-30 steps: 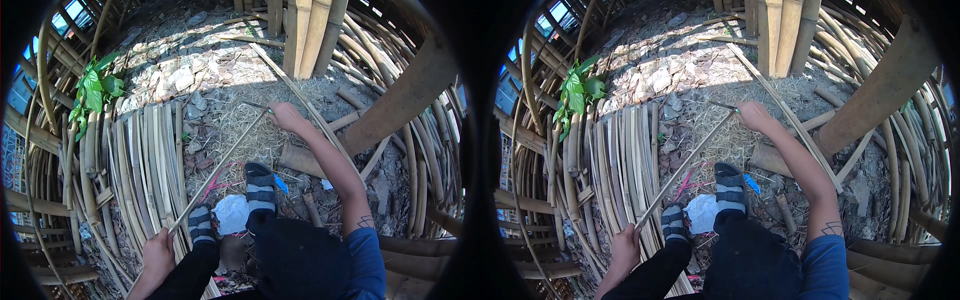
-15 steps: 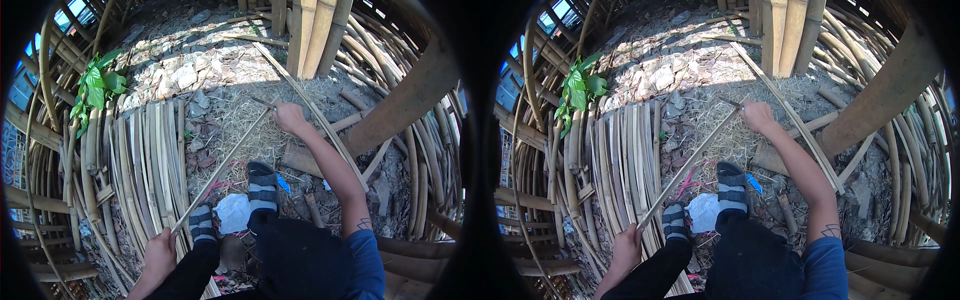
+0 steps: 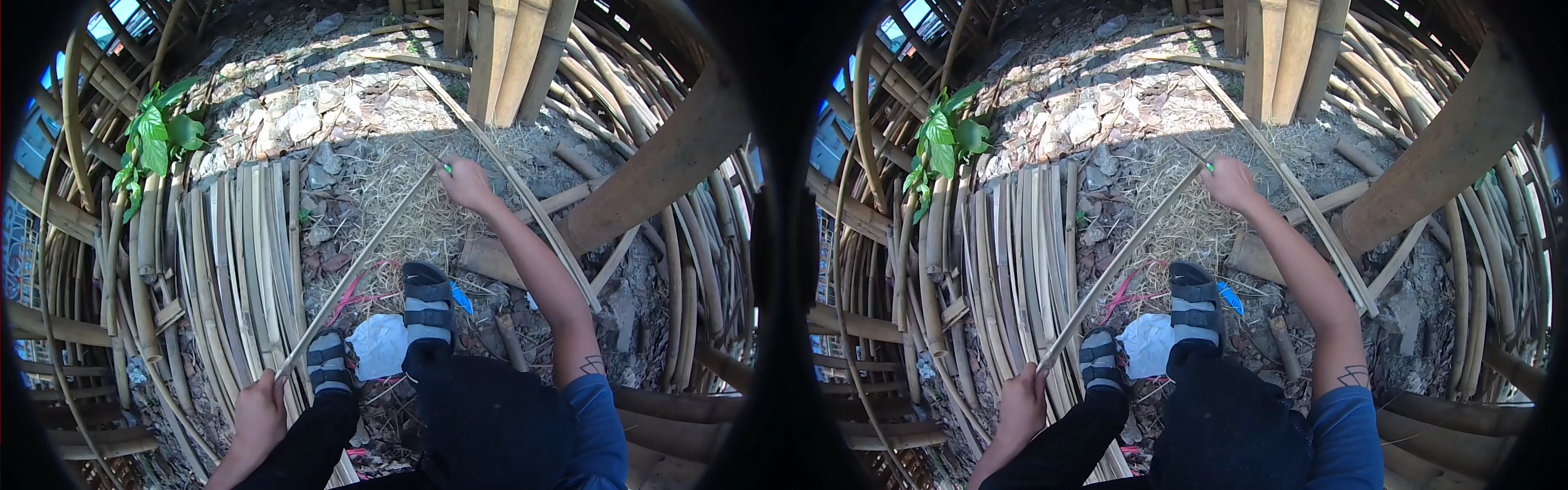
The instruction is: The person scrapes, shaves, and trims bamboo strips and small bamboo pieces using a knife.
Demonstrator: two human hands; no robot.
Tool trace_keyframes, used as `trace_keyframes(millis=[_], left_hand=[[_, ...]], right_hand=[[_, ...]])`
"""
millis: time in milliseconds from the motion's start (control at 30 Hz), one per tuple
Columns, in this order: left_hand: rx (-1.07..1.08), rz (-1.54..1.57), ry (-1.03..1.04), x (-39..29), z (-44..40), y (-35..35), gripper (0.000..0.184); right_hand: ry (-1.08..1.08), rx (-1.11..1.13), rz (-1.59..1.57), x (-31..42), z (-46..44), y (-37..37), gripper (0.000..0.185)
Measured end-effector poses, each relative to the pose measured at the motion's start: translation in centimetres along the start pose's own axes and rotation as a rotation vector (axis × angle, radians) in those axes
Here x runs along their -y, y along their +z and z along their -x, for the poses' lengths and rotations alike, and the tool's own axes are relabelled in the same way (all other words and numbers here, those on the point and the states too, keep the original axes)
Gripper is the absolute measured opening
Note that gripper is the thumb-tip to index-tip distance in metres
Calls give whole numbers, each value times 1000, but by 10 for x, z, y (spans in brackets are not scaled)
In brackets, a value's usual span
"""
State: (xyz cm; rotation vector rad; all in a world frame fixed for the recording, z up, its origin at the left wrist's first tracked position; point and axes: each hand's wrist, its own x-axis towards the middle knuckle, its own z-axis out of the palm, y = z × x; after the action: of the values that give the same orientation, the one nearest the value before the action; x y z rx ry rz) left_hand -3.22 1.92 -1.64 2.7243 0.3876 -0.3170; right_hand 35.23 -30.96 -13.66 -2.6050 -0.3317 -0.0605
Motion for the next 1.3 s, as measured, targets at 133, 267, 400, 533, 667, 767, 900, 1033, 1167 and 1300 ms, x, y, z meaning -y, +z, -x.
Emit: trace_keyframes(millis=[133, 267, 400, 533, 667, 767, 900, 1033, 1167, 1300], left_hand=[[-11, 21, 45, 2, 1, 0, 23], [-12, 32, 60, 0, -1, 1, 23], [-21, 18, 54, 0, -1, 2, 23], [9, -11, -15, 4, 0, 2, 22], [-2, -30, -74, 9, 1, 3, 23], [-26, -12, -56, 7, 0, 3, 22], [-26, -24, -64, 6, -1, 3, 23], [-22, 14, -135, 0, -4, -1, 27], [11, 306, -107, 20, -22, 8, 37], [7, 571, -137, 22, -41, 9, 41]], right_hand=[[7, -23, 81, -9, -1, 4, 30], [46, -174, -35, -19, -5, 18, 27], [314, -201, -757, -30, -22, 38, 23], [447, -250, -911, -43, -33, 18, 37], [222, -478, -137, -63, -27, -5, 46], [131, -365, 86, -34, -7, -23, 51], [173, -79, -147, -4, 26, 7, 58], [65, 48, -209, 42, 68, 35, 55], [-15, 111, -757, 90, 100, 54, 22], [300, 239, -1415, 144, 121, 26, 19]])
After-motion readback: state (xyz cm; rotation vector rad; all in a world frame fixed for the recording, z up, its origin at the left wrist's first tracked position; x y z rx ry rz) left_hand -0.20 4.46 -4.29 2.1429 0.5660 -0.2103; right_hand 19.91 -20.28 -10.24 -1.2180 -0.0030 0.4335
